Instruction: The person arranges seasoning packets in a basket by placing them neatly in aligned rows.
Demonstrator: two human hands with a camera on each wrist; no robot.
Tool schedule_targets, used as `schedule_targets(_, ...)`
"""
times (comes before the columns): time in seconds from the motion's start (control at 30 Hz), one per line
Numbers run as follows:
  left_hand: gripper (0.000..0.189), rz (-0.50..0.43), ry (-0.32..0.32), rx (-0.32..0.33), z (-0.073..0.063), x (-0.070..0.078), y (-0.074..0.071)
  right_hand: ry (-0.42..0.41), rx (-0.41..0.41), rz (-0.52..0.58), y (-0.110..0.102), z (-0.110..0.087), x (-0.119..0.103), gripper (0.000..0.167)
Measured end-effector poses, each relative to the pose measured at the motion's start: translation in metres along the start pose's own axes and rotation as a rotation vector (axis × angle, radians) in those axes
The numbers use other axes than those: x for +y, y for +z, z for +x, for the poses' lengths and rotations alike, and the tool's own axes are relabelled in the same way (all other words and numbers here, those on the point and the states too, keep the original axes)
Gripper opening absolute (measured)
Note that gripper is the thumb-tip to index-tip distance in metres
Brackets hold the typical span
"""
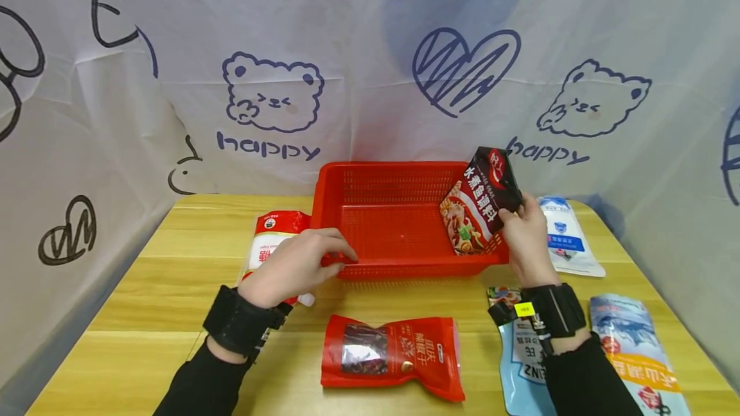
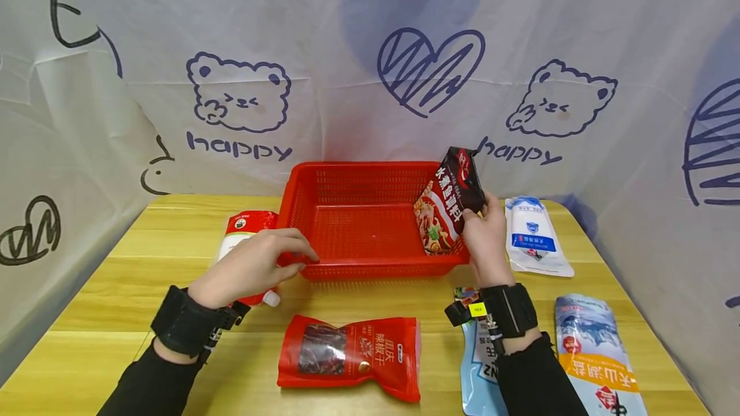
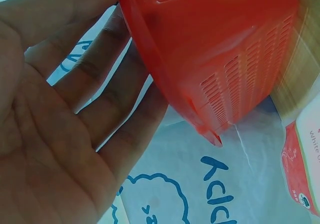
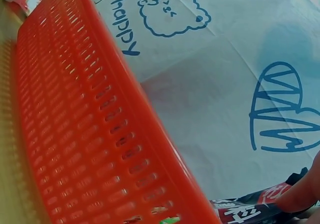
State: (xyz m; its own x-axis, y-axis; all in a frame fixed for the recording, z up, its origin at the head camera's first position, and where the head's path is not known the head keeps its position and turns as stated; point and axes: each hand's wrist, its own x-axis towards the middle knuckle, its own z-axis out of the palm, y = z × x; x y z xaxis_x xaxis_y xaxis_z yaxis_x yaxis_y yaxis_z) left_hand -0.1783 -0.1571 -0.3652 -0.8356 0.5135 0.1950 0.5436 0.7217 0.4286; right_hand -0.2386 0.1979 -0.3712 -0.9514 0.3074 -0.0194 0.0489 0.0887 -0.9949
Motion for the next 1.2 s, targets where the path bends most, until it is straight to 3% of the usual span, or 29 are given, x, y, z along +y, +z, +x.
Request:
schedule_targets(0.37,0.021,-0.008,0.018,-0.006,0.000,-0.002,-0.001,-0.059,0.015,0.054,-0.009,-0.012,-0.011,0.068)
schedule_targets(0.5,0.022,-0.002,0.023,-0.014,0.000,-0.003,-0.002,-0.165,0.032,0.014,-0.010,-0.024,-0.015,0.069)
schedule_targets(0.67,0.023,0.003,0.030,-0.022,0.000,-0.004,-0.003,-0.357,0.018,-0.139,-0.007,-0.041,-0.018,0.068)
schedule_targets(0.87,0.024,-0.007,0.062,-0.030,-0.001,-0.005,-0.005,-0.543,-0.139,-0.260,-0.001,-0.057,-0.020,0.064)
schedule_targets(1.2,0.025,-0.035,0.081,-0.048,-0.002,-0.009,-0.009,-0.618,-0.492,-0.402,0.008,-0.062,-0.004,0.046)
